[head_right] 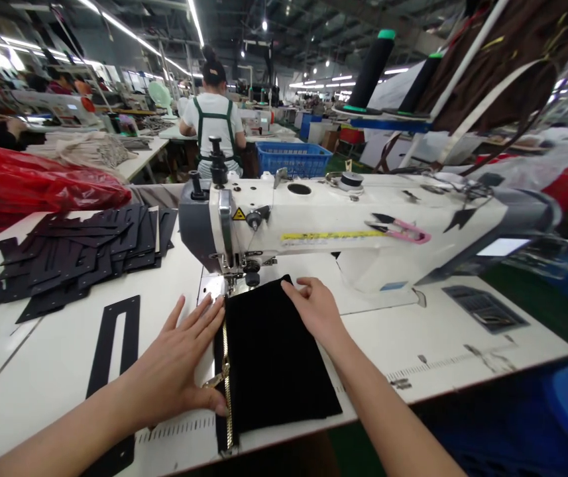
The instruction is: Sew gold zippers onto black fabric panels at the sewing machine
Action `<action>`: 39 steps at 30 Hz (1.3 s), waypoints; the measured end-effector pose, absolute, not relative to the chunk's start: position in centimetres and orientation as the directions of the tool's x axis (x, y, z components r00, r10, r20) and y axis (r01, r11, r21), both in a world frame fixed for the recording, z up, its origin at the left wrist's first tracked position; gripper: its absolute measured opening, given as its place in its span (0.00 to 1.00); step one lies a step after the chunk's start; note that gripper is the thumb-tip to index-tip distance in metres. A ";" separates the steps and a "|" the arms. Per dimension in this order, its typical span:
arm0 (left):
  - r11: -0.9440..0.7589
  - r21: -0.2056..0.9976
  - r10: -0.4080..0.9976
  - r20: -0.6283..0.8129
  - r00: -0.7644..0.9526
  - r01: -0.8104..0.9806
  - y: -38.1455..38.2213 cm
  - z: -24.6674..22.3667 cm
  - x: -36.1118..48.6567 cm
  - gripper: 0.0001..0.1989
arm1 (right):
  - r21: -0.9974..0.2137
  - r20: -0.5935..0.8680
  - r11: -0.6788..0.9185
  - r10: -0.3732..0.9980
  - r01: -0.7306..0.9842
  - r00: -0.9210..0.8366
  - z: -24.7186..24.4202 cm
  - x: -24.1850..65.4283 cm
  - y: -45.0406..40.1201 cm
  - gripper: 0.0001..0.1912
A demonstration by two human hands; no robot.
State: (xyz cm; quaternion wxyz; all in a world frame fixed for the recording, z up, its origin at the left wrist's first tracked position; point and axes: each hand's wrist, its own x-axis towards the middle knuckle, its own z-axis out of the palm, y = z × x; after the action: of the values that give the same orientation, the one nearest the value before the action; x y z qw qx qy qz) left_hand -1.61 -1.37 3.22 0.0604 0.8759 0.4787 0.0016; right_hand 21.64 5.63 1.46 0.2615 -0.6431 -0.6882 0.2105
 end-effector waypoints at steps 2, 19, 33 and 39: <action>-0.535 0.098 0.836 -0.080 0.543 0.839 -1.1 3.2 -1.6 0.59 | -0.563 0.105 0.109 0.993 0.819 -0.061 1.2 21.7 5.9 0.17; -0.547 0.117 0.825 -0.092 0.558 0.829 -1.1 2.9 -1.4 0.57 | 0.190 0.299 0.282 0.896 0.941 -0.329 0.6 21.8 1.3 0.18; -0.626 0.237 0.761 0.392 0.517 0.743 -7.9 1.0 -0.4 0.10 | -0.151 0.174 0.708 0.706 0.689 -0.687 -0.4 17.1 0.6 0.25; -0.635 0.054 0.731 0.364 0.577 0.771 -10.8 1.1 -5.6 0.26 | -0.168 0.185 0.726 0.688 0.667 -0.702 0.1 17.2 0.4 0.29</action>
State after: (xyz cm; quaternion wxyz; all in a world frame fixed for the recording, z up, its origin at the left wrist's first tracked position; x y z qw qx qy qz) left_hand -5.59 -10.80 1.06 -0.0552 0.8863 0.4237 0.1788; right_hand 17.22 0.43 0.13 0.1180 -0.3674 -0.9215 0.0442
